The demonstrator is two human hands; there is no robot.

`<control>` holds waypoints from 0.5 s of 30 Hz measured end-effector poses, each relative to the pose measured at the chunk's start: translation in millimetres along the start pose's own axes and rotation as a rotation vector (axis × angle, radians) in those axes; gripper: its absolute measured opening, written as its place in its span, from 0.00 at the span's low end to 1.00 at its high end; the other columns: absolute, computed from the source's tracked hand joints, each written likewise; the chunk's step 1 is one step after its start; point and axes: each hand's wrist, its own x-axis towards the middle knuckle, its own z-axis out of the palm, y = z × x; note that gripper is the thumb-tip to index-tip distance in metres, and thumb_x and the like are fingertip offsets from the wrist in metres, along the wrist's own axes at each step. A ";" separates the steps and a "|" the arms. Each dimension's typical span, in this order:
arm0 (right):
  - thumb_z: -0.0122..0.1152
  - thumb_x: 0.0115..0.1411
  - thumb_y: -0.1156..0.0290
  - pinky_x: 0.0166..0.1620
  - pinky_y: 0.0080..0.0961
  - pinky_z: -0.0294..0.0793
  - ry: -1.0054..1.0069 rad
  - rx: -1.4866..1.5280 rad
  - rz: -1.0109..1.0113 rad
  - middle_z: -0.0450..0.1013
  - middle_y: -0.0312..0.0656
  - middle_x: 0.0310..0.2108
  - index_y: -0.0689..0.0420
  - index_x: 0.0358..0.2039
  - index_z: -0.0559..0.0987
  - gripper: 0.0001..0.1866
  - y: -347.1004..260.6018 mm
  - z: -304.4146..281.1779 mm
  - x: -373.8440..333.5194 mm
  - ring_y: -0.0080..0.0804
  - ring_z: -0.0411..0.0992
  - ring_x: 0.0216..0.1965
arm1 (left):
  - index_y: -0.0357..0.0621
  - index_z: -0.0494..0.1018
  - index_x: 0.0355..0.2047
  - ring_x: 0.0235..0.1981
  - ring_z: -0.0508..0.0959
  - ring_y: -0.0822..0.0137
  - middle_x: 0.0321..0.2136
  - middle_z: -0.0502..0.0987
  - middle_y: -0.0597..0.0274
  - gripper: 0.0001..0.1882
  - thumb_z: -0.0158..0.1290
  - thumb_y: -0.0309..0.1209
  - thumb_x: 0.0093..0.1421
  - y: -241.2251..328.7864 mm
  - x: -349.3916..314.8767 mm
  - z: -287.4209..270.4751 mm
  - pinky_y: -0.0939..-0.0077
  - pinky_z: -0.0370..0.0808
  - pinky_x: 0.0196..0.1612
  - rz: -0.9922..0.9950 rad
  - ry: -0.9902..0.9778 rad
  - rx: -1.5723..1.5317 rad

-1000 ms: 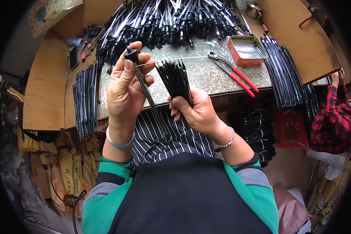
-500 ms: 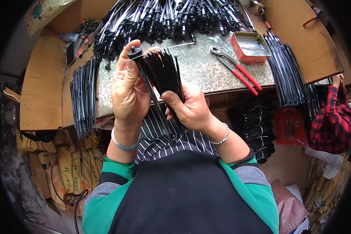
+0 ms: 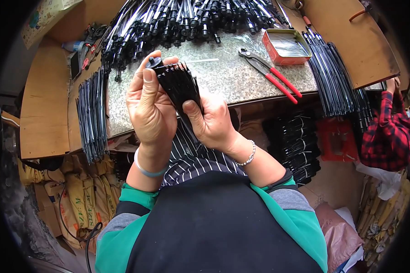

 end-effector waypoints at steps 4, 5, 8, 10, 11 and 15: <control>0.44 0.63 0.59 0.31 0.24 0.69 0.103 -0.021 -0.091 0.72 0.44 0.25 0.64 0.39 0.73 0.19 -1.6 6.4 1.9 0.26 0.70 0.27 | 0.31 0.64 0.48 0.34 0.77 0.67 0.36 0.76 0.47 0.17 0.45 0.30 0.62 -1.7 -2.5 1.2 0.78 0.75 0.40 0.011 -0.030 0.062; 0.44 0.63 0.58 0.32 0.24 0.69 0.106 -0.026 -0.072 0.73 0.45 0.25 0.64 0.39 0.73 0.19 -0.5 6.2 1.5 0.26 0.70 0.28 | 0.31 0.63 0.48 0.37 0.76 0.65 0.38 0.74 0.46 0.18 0.43 0.32 0.63 -2.8 -3.0 0.2 0.75 0.74 0.42 0.010 -0.055 0.093; 0.45 0.63 0.58 0.32 0.24 0.69 0.090 -0.017 -0.016 0.73 0.45 0.26 0.64 0.39 0.73 0.19 0.7 3.2 0.1 0.26 0.70 0.28 | 0.30 0.62 0.49 0.43 0.74 0.61 0.42 0.72 0.44 0.20 0.39 0.35 0.64 -5.2 -3.6 -0.5 0.71 0.71 0.48 0.003 -0.106 0.154; 0.45 0.63 0.59 0.33 0.24 0.69 0.048 0.012 0.057 0.73 0.46 0.27 0.64 0.40 0.73 0.19 1.3 0.2 -0.7 0.27 0.71 0.29 | 0.30 0.64 0.48 0.42 0.74 0.65 0.43 0.72 0.47 0.20 0.40 0.36 0.64 -5.6 0.6 2.4 0.74 0.72 0.46 -0.093 -0.083 0.029; 0.45 0.63 0.59 0.33 0.24 0.69 0.051 0.012 0.059 0.73 0.46 0.27 0.64 0.40 0.73 0.19 1.4 -0.8 -0.8 0.27 0.71 0.29 | 0.30 0.64 0.47 0.42 0.74 0.67 0.44 0.72 0.49 0.20 0.41 0.36 0.64 -6.4 2.1 2.8 0.75 0.72 0.45 -0.141 -0.070 -0.034; 0.42 0.64 0.56 0.38 0.19 0.67 -0.005 -0.006 0.047 0.72 0.39 0.34 0.64 0.43 0.71 0.22 0.0 -3.1 1.3 0.21 0.67 0.35 | 0.31 0.65 0.47 0.45 0.73 0.67 0.47 0.69 0.50 0.20 0.40 0.38 0.64 -9.9 3.9 -7.1 0.74 0.71 0.47 -0.161 -0.091 -0.064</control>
